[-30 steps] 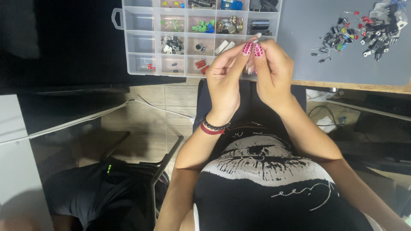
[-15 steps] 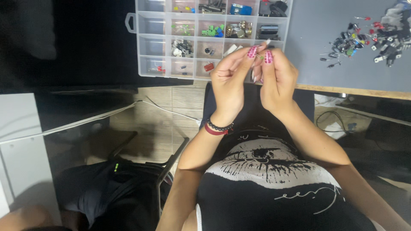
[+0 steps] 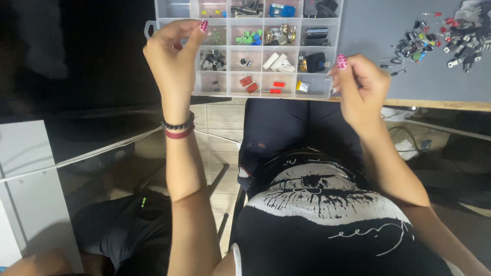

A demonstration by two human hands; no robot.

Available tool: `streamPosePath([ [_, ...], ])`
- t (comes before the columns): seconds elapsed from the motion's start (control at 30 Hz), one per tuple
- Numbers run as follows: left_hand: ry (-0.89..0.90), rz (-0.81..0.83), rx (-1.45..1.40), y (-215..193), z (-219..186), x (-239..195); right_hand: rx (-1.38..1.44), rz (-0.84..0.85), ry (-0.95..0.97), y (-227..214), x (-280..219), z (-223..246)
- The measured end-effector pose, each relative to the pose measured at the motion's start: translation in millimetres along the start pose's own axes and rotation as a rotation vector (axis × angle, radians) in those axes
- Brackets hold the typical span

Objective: The person sits and sorts small electronic components, such as resistors and capacitors, from a pile on a gray mat into a compartmentalized plastic organizer box. They pick up individual items, inspect them, and place them into specific compartments.

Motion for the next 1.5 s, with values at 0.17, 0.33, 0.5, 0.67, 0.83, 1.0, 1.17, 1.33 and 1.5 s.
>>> streamPosePath([
  [0.17, 0.060, 0.119, 0.016, 17, 1, 10, 0.009, -0.041, 0.030, -16, -3, -7],
  [0.33, 0.058, 0.128, 0.298, 31, 13, 9, -0.003, -0.090, 0.070, -30, -7, -15],
  [0.5, 0.150, 0.074, 0.407, 23, -3, 4, -0.052, -0.130, 0.117, -51, -20, -30],
  [0.67, 0.197, -0.092, 0.280, 11, -44, -14, -0.123, -0.192, 0.192, -88, -34, -51],
  [0.83, 0.078, -0.017, 0.006, 53, -71, -42, -0.384, -0.212, -0.023, -128, -22, -32],
  [1.0, 0.097, 0.195, -0.216, 134, -123, -81, -0.613, -0.223, -0.059, -148, 8, -62],
  [1.17, 0.246, 0.301, -0.226, 166, -164, -97, -0.708, -0.175, -0.146, -131, 26, -51],
  [1.33, 0.253, 0.328, -0.188, 179, -166, -100, -0.570, -0.248, -0.218, -131, 23, -49],
  [1.5, 0.232, 0.307, -0.215, 174, -167, -99, -0.512, -0.306, -0.290, -130, 25, -35],
])
Point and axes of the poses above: each hand's wrist, its own x-axis towards the middle knuckle, its own y-axis out of the palm, z = x × y, the point moved 8 cm from there along x, towards the middle knuckle, and after that the axes turned 5 degrees about x, right-handed, at the moved point
